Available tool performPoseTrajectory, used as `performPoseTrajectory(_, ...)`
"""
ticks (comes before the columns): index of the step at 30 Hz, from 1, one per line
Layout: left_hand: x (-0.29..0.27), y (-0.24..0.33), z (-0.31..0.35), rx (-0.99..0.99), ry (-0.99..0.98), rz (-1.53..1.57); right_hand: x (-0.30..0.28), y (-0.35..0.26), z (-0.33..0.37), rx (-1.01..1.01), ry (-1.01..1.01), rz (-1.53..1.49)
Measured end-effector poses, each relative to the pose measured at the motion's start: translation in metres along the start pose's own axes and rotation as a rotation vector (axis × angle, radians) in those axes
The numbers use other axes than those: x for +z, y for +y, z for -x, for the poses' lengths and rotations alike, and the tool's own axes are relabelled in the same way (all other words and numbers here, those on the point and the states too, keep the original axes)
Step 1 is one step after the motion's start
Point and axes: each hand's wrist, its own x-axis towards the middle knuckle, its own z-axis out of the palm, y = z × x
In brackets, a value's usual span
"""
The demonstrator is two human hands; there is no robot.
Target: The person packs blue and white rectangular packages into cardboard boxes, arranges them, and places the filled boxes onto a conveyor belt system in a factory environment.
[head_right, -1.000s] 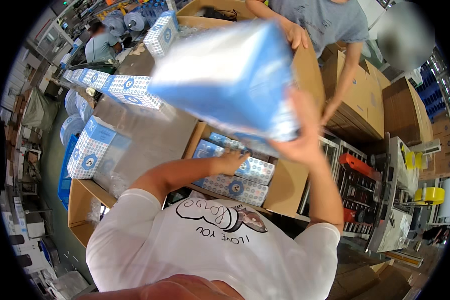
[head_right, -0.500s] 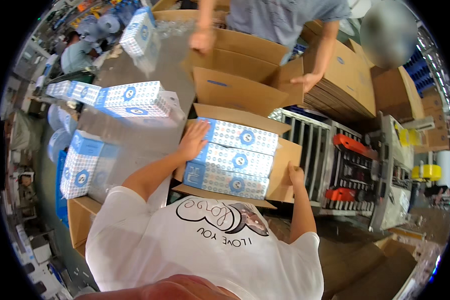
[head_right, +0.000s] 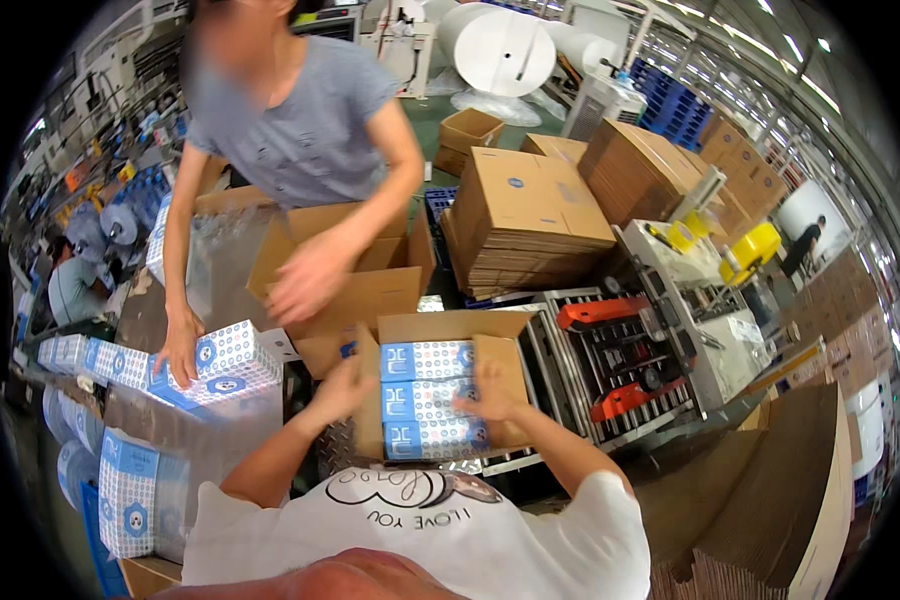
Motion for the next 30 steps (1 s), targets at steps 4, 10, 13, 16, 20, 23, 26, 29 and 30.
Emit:
performPoseTrajectory(4,0.125,0.014,-0.021,-0.016,-0.562,-0.804,-0.04,-0.003,0.006,-0.104,-0.38,0.0)
performPoseTrajectory(10,0.069,-0.049,-0.069,-0.157,-0.605,-0.162,-0.1,0.011,0.04,-0.376,-0.475,-0.181)
performPoseTrajectory(13,0.098,-0.054,-0.033,-0.208,-0.222,-0.067,-0.091,0.008,0.011,-0.406,0.158,0.262)
performPoseTrajectory(16,0.145,-0.063,-0.025,0.017,0.148,-0.388,-0.144,-0.011,-0.03,-0.486,0.529,0.349)
performPoseTrajectory(20,0.165,-0.079,-0.042,-0.044,0.618,0.424,-0.107,0.023,0.004,-0.404,0.549,0.183)
performPoseTrajectory(23,0.158,-0.061,-0.048,0.073,0.617,-0.023,-0.032,0.066,0.055,-0.405,0.319,0.0)
performPoseTrajectory(26,0.155,-0.087,-0.058,0.021,0.421,0.018,-0.013,0.095,0.029,-0.057,0.549,-0.188)
performPoseTrajectory(29,0.16,-0.079,-0.058,-0.087,0.409,0.069,-0.014,0.091,-0.006,0.197,0.494,-0.434)
performPoseTrajectory(30,0.168,-0.076,-0.059,-0.144,0.461,0.052,-0.025,0.097,-0.018,0.135,0.445,-0.436)
